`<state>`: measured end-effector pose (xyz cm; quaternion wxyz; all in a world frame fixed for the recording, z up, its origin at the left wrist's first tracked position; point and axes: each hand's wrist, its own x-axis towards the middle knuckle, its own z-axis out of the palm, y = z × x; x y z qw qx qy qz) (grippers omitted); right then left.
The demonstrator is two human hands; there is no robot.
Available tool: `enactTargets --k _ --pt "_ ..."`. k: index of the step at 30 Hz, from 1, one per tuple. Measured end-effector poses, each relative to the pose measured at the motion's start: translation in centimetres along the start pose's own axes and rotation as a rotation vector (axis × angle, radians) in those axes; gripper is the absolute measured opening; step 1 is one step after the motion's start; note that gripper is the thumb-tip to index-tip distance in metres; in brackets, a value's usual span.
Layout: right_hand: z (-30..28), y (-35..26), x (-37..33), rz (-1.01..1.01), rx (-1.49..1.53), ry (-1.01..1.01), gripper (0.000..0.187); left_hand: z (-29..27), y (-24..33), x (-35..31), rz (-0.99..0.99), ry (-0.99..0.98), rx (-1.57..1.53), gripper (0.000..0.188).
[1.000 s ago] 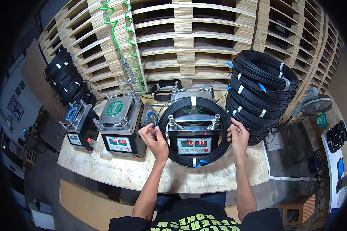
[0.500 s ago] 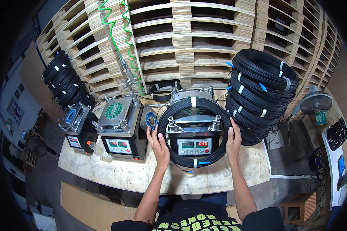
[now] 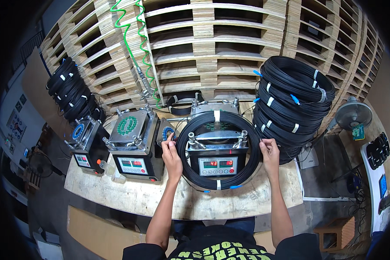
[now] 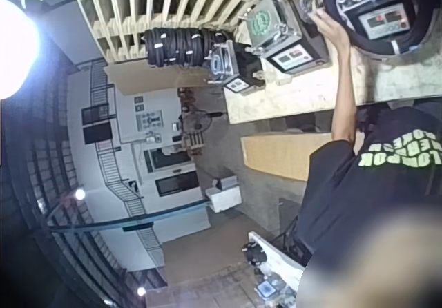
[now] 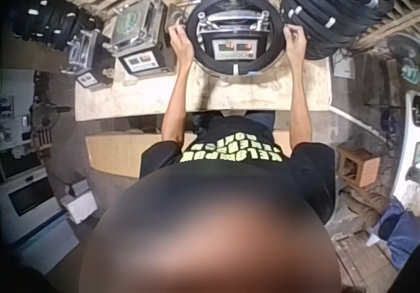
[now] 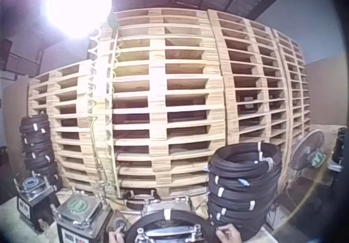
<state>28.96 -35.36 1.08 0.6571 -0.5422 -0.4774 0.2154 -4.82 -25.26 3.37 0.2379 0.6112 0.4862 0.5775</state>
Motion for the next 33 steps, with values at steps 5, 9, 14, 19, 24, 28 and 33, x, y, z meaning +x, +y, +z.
enactTargets --k 5,9,14,19,24,28,33 --pt "0.6 -1.8 0.5 0.119 0.154 0.146 0.016 0.1 0.0 -0.1 0.020 0.032 -0.061 0.029" --pt "1.4 -0.5 -0.5 0.178 0.129 0.226 0.017 0.3 -0.6 -1.0 -0.016 0.031 -0.052 0.030" --pt "3.5 -0.1 -1.8 -0.144 -0.206 0.302 0.036 0.8 -0.5 -1.4 -0.046 0.062 -0.122 0.030" --pt "2.8 1.1 -2.4 0.043 0.025 0.171 0.039 0.3 -1.7 -1.1 -0.041 -0.069 -0.218 0.041" --pt "2.3 1.8 -3.4 0.068 0.297 0.130 0.044 -0.2 -1.8 -3.0 -0.085 -0.118 -0.223 0.045" --pt "2.3 0.9 -3.9 0.010 0.046 0.126 0.049 -1.1 -0.7 -3.5 -0.042 -0.219 -0.129 0.050" --pt "1.9 0.7 -4.5 0.035 0.063 0.053 0.057 -2.5 -0.9 -3.9 0.008 -0.367 -0.045 0.064"
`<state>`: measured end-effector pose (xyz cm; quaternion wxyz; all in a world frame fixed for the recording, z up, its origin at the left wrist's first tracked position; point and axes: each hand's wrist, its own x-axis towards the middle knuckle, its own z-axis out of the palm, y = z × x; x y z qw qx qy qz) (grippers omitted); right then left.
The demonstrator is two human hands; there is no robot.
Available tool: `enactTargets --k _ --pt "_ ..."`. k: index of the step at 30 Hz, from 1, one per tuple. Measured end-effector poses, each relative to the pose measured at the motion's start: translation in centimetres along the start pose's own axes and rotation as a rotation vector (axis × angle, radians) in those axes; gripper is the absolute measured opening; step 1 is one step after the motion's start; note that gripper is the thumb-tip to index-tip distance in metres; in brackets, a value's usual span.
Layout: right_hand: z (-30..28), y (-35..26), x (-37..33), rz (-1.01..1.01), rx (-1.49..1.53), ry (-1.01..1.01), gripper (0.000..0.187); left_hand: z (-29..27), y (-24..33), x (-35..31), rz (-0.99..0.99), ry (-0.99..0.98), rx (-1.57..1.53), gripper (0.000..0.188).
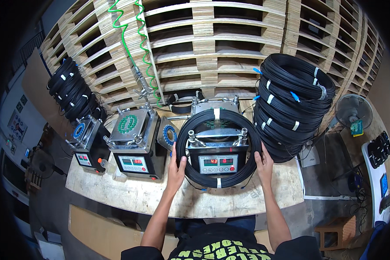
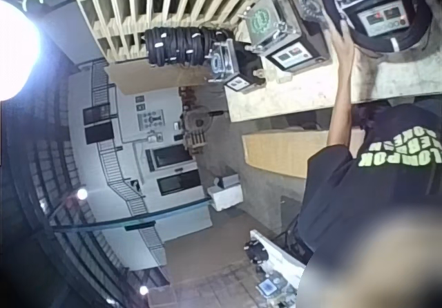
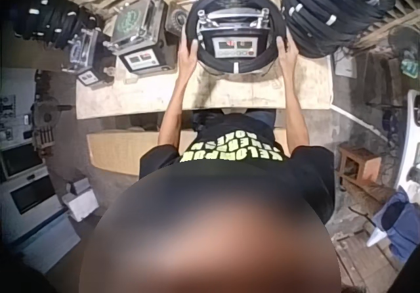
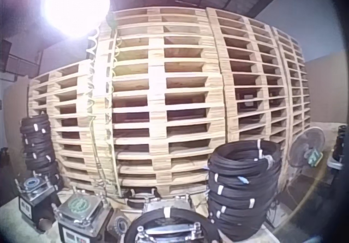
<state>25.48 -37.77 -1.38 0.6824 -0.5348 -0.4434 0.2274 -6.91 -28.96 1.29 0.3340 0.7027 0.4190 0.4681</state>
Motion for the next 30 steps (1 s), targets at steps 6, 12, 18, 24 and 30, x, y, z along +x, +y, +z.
enactTargets --k 6,12,18,24,30 --pt "-0.9 -1.3 0.6 0.029 0.085 -0.126 0.061 -1.7 0.1 0.2 -0.025 -0.155 -0.033 0.075" --pt "-1.1 -4.8 -0.2 -0.001 0.107 -0.126 0.062 -2.5 0.6 -0.2 0.010 -0.088 -0.075 0.070" --pt "-1.5 -4.7 -0.5 -0.009 0.074 -0.132 0.063 -2.3 0.8 0.0 0.048 -0.088 -0.080 0.069" --pt "-1.2 -6.5 -0.1 -0.035 0.093 -0.120 0.064 -2.9 3.2 1.3 0.144 -0.020 -0.057 0.068" --pt "-1.5 -10.3 -4.2 -0.021 0.050 -0.141 0.064 -5.3 6.2 -2.6 0.155 -0.055 -0.002 0.069"
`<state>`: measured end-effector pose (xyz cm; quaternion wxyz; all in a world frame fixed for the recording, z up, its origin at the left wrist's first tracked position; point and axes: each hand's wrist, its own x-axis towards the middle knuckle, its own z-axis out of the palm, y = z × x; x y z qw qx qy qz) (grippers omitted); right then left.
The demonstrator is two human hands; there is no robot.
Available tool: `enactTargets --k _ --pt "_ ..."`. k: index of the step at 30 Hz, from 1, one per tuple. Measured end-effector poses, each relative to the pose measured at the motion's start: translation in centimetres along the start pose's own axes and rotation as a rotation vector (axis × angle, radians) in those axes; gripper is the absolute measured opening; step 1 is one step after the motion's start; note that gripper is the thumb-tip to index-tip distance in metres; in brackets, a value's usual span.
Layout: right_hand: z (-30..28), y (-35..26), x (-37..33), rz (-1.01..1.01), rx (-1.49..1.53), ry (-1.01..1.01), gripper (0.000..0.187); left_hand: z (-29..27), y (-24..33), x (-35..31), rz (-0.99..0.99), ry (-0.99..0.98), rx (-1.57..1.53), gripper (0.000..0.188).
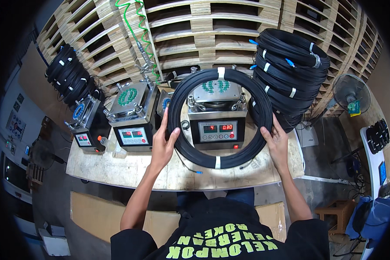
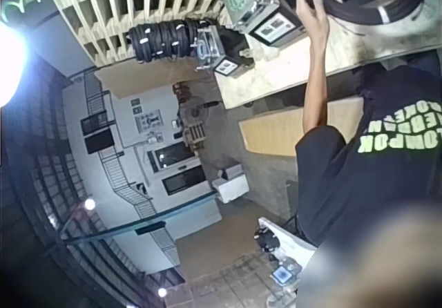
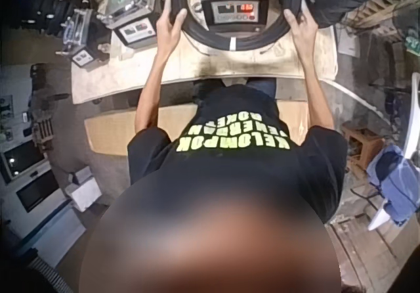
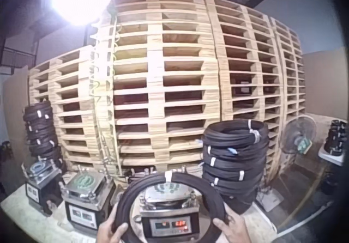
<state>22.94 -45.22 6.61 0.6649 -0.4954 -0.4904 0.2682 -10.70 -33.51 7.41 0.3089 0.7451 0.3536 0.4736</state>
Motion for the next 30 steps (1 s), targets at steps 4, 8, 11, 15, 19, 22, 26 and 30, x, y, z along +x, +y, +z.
enactTargets --k 4,8,11,15,19,22,26,30 --pt "-1.0 -0.7 -5.3 0.163 -0.032 -0.066 0.067 -0.3 0.7 -5.3 -0.059 -0.102 0.030 0.070" --pt "-1.4 0.3 -10.4 0.324 -0.104 -0.082 0.070 -0.5 0.7 -10.4 -0.156 -0.156 0.047 0.069" --pt "-1.9 1.1 -13.7 0.389 -0.119 -0.072 0.071 -0.4 1.9 -13.4 -0.260 -0.213 0.043 0.069" --pt "-2.3 2.8 -16.6 0.502 -0.188 -0.106 0.067 0.4 -0.4 -17.1 -0.372 -0.255 0.030 0.069" --pt "-2.3 4.7 -17.2 0.523 -0.275 -0.197 0.063 0.9 -2.9 -19.1 -0.463 -0.302 0.028 0.070" --pt "-2.8 6.2 -17.3 0.494 -0.363 -0.261 0.059 1.2 -4.3 -19.7 -0.475 -0.363 0.082 0.069" --pt "-2.8 8.5 -17.4 0.449 -0.482 -0.290 0.054 1.4 -5.4 -19.8 -0.502 -0.399 0.091 0.070" --pt "-3.6 9.5 -15.6 0.551 -0.541 -0.316 0.061 2.3 -5.3 -17.8 -0.510 -0.444 0.184 0.070"
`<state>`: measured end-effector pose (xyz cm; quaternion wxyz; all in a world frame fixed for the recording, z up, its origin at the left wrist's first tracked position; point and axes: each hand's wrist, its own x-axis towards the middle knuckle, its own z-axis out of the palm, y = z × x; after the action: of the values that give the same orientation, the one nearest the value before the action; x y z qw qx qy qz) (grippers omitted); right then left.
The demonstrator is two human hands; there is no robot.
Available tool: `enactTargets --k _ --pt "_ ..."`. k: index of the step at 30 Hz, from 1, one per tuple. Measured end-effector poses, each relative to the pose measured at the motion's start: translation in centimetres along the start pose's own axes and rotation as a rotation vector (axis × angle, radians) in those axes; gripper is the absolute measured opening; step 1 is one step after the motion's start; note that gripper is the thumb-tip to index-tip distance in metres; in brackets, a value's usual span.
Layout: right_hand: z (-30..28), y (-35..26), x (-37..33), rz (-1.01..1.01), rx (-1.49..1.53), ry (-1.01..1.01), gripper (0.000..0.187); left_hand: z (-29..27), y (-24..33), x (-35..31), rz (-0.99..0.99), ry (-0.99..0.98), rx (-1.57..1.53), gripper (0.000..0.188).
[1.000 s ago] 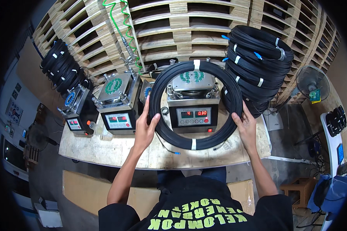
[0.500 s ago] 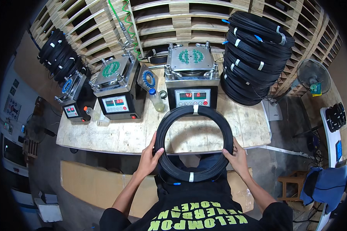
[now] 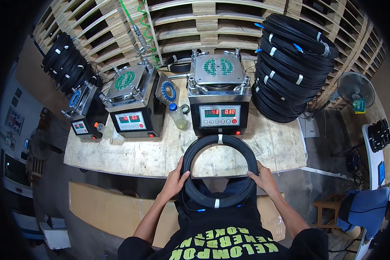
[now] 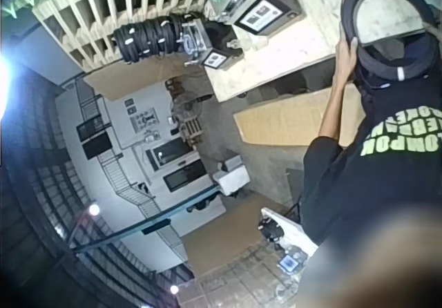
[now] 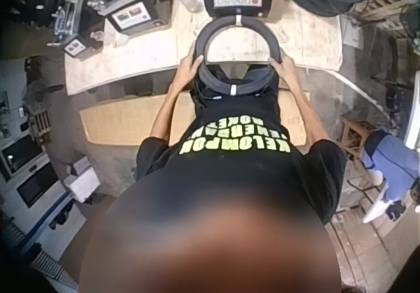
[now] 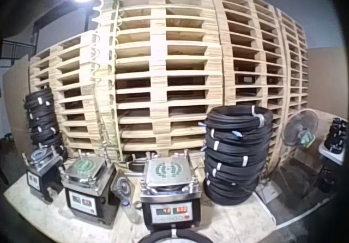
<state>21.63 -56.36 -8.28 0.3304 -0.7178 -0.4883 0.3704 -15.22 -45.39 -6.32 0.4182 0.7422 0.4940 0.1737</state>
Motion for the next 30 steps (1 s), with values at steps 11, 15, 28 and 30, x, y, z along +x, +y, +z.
enactTargets --k 11,15,28,30 --pt "-4.7 -3.1 6.2 0.273 -0.493 -0.468 0.088 -3.7 1.5 3.0 -0.174 -0.271 0.599 0.111" --pt "-3.9 -2.3 7.5 0.144 -0.580 -0.490 0.068 -3.7 0.2 4.1 -0.169 -0.324 0.519 0.118" --pt "-9.8 -7.4 14.5 -0.176 -0.453 -0.047 0.053 -10.9 8.8 11.1 0.131 0.152 0.482 0.045" --pt "-12.4 -11.1 17.5 -0.308 -0.205 -0.002 0.039 -12.3 13.6 14.1 0.340 0.340 0.323 0.035"
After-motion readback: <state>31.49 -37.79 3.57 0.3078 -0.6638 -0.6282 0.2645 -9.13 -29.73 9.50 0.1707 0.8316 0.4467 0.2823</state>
